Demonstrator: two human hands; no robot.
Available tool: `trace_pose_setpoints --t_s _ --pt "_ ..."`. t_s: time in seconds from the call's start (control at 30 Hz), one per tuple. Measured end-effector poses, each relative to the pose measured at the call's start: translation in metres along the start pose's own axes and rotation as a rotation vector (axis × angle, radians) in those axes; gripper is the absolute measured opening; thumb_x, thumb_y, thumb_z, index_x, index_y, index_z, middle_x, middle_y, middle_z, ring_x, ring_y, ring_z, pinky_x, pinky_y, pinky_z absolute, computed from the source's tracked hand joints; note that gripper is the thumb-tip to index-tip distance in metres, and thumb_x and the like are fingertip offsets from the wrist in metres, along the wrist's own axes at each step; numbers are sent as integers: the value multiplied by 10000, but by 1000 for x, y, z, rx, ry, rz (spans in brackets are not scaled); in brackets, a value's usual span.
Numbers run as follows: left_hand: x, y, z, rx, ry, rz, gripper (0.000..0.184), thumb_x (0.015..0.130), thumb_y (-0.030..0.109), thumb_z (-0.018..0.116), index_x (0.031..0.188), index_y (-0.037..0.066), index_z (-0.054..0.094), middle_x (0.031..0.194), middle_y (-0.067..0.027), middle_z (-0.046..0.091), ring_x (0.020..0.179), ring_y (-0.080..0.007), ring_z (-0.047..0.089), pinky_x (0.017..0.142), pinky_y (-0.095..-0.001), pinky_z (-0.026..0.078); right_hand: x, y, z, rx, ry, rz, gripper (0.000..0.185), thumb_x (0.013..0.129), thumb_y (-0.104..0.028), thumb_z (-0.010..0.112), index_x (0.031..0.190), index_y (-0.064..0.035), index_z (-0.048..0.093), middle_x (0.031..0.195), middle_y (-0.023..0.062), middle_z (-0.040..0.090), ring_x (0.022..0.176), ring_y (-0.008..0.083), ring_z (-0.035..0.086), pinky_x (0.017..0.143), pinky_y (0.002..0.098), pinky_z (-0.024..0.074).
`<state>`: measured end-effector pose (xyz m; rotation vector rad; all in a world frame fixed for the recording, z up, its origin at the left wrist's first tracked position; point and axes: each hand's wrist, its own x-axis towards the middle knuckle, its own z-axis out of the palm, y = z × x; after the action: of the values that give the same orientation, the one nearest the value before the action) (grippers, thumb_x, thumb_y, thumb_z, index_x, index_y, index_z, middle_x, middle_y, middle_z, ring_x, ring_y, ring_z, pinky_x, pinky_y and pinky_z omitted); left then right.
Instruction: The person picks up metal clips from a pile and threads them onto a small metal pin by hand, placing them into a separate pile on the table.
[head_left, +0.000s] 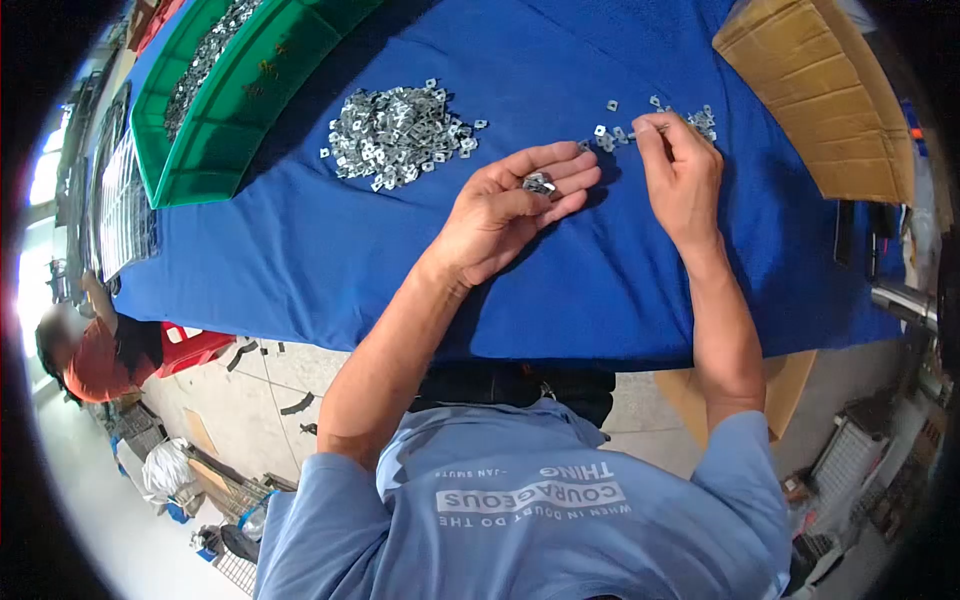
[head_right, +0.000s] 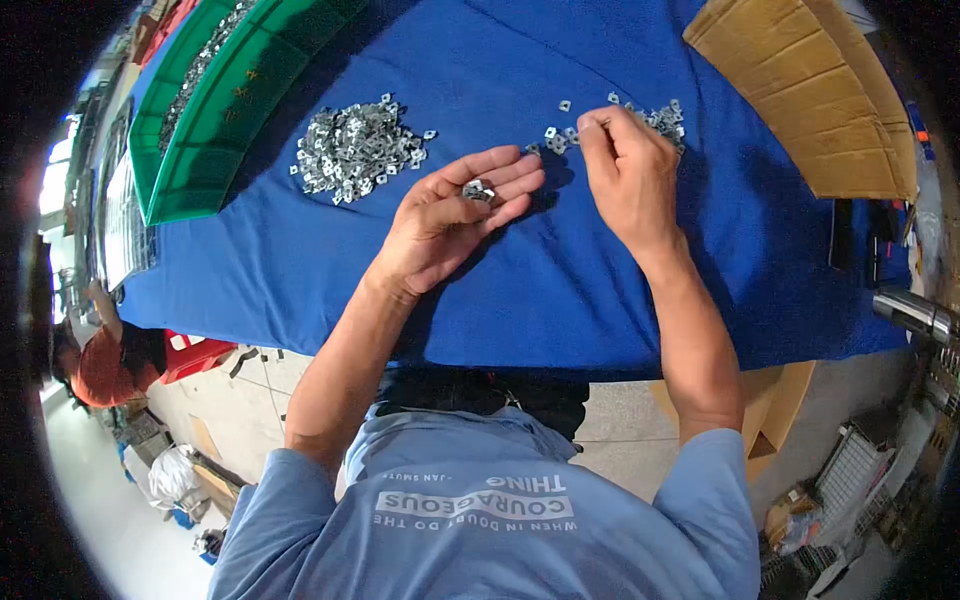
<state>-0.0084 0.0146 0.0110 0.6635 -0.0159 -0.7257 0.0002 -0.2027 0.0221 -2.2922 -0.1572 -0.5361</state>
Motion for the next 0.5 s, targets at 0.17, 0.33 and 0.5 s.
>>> trace_pose_setpoints --t_s 0.17,0.33,0.5 --pt "-3 3 1 -44 65 41 423 884 -84 471 1307 -72 480 1414 -266 474 1309 -344 500 1076 -384 454 -6 -10 0 270 -4 172 175 977 -144 574 942 -2 670 737 74 667 629 150 608 580 297 484" --pt "-19 44 20 -22 208 302 302 1006 78 475 1273 -65 486 1300 -269 561 1212 -317 586 1016 -379 517 -16 -8 29 1374 -458 392 193 996 -142 571 1098 -17 677 1241 148 624 1185 184 576 1035 303 425" --pt "-18 47 11 243 379 198 350 990 65 517 1302 -87 468 1244 -237 602 1111 -305 643 934 -349 559 -12 -3 37 1304 -225 430 163 975 -146 613 1039 -34 713 1197 87 631 1317 145 423 1077 299 334"
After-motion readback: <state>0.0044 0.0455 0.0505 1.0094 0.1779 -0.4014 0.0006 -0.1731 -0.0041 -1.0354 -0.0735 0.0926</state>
